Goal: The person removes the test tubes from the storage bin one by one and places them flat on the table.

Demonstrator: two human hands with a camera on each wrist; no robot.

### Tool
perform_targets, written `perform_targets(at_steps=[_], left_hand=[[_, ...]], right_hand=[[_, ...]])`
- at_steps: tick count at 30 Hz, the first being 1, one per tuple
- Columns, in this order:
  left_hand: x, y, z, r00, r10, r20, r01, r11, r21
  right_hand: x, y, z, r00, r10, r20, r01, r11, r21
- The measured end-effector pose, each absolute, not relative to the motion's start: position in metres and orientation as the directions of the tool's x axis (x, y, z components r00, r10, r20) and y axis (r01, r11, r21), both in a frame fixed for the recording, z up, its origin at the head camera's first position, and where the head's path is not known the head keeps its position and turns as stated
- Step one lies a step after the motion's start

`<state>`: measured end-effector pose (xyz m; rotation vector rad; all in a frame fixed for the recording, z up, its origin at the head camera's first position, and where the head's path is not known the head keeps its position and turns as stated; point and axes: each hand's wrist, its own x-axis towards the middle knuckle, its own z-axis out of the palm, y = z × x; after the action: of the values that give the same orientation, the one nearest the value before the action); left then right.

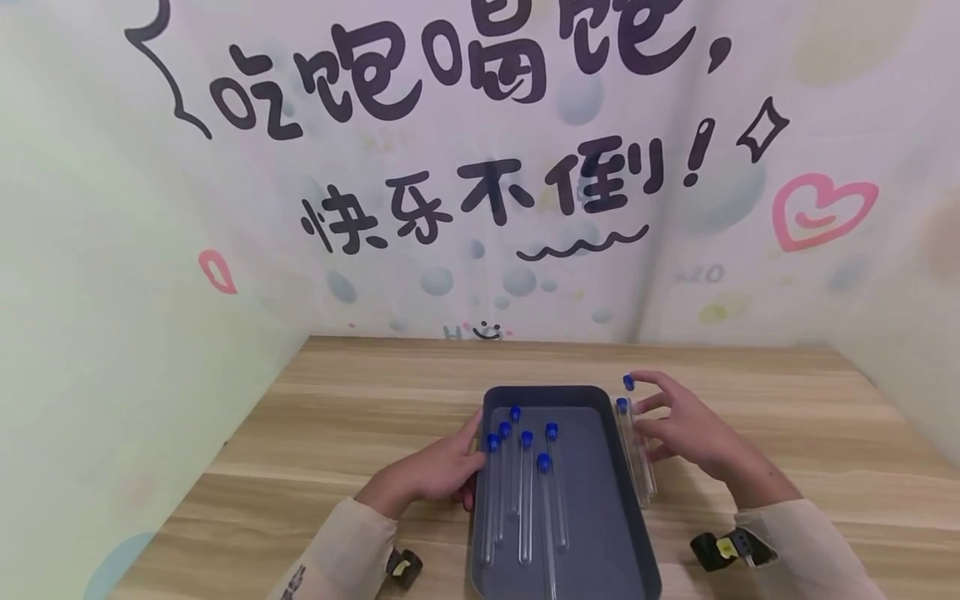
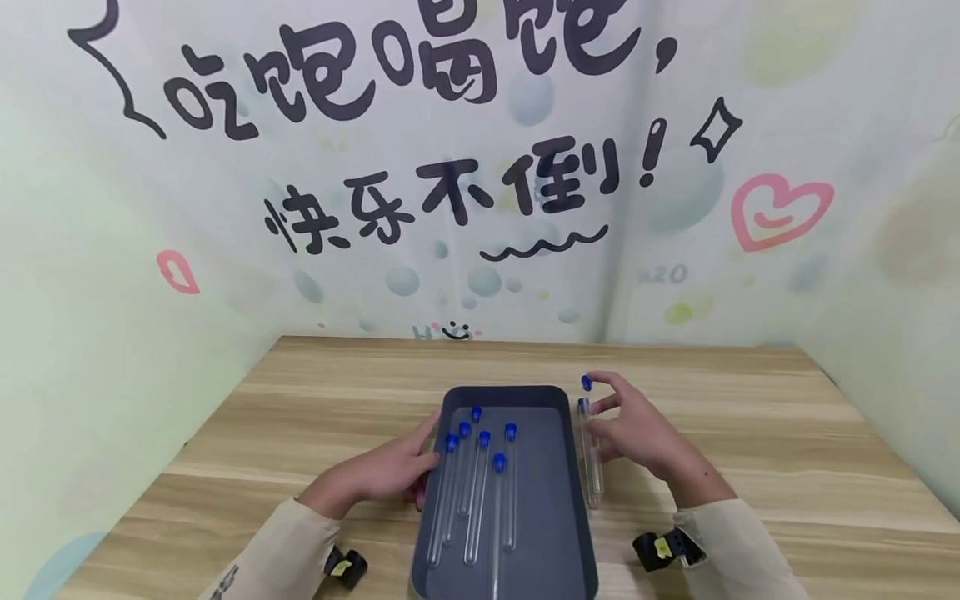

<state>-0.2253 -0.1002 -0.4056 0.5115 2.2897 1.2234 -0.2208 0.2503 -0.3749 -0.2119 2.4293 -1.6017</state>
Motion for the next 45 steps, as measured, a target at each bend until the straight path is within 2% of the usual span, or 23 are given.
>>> perform_targets(at_steps=[25,37,45], left_hand=[[-0.225,-0.101,-0.405,-0.806,0.537,-0.248,0.086,0.521,0.849],[-0.226,-0.101,-0.405,-0.806,0.537,-0.25,0.093,0.531,0.842],[-0.226,-0.102,-0.404,-0.805,0.54,-0.245,0.097,0.528,0.844]], right_hand=[[-0.234,0.267,-0.407,-0.951,-0.22,-0.217,0.108,0.422,-0.9],[-0.231,0.265,-0.405,-0.951,-0.217,-0.219,0.111,0.422,-0.9],[-0.234,0.267,-0.404,-0.953,-0.187,-0.237,0.112,0.509,-0.854]])
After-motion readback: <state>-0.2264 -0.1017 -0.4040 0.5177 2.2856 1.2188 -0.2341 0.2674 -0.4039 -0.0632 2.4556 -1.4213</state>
